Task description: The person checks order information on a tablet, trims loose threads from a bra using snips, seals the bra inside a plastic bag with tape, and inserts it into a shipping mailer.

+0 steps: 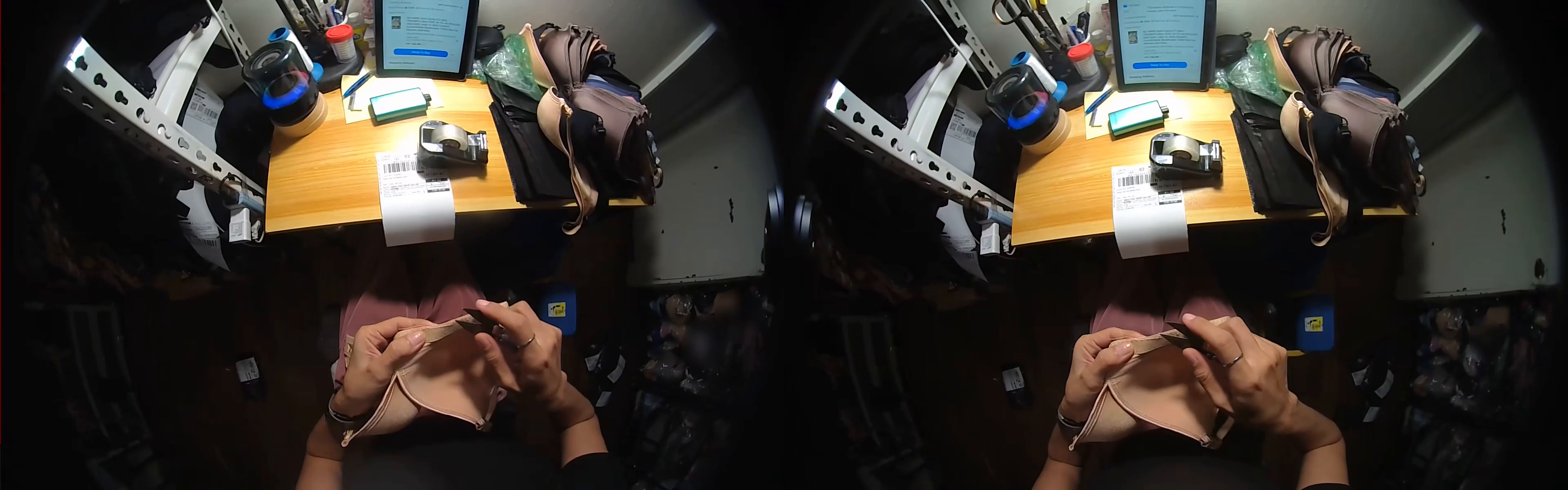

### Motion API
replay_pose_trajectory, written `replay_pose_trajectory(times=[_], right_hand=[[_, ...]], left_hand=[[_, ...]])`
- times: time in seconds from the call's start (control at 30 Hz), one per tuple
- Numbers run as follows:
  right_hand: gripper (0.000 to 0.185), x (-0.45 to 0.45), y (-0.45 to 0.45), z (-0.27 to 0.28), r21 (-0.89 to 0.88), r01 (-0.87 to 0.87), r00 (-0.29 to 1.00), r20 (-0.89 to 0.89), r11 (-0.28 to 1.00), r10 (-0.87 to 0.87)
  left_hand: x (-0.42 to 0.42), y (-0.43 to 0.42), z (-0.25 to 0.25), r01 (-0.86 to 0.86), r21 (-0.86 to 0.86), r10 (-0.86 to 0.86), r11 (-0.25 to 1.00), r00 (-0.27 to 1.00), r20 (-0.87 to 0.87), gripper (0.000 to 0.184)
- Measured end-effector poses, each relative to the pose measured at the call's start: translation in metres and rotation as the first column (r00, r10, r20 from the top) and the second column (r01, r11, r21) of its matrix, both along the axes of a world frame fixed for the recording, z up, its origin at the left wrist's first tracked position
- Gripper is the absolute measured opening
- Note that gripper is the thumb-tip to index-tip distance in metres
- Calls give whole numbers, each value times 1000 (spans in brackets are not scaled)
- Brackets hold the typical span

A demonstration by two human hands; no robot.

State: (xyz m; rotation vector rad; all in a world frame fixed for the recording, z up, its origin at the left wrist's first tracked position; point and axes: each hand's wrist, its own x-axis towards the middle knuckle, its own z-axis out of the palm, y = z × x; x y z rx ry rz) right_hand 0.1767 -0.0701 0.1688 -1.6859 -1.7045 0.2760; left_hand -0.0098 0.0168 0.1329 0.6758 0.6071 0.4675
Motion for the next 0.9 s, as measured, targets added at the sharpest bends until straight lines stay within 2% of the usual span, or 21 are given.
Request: replay_pose_trajectory(times=[0.2,0.33,0.5,0.7,0.9], right_hand=[[40,-3,-3,-7,-28,-7,1000,-30,1000,7],[39,-7,2,-13,34,-5,994,-113,999,9],[38,-4,5,-17,98,-15,990,-140,995,29],[35,-5,3,-17,79,20,979,-204,997,-3],[34,-4,-5,-20,-7,2,910,-415,1000,-4]], left_hand=[[2,-6,0,-94,-8,94,996,996,10,25],[4,-14,0,-141,-9,141,990,990,28,25],[8,-20,6,-173,-31,173,984,985,22,25],[12,-21,7,-185,-45,186,982,982,15,25],[8,-21,6,-159,1,159,987,987,-1,25]])
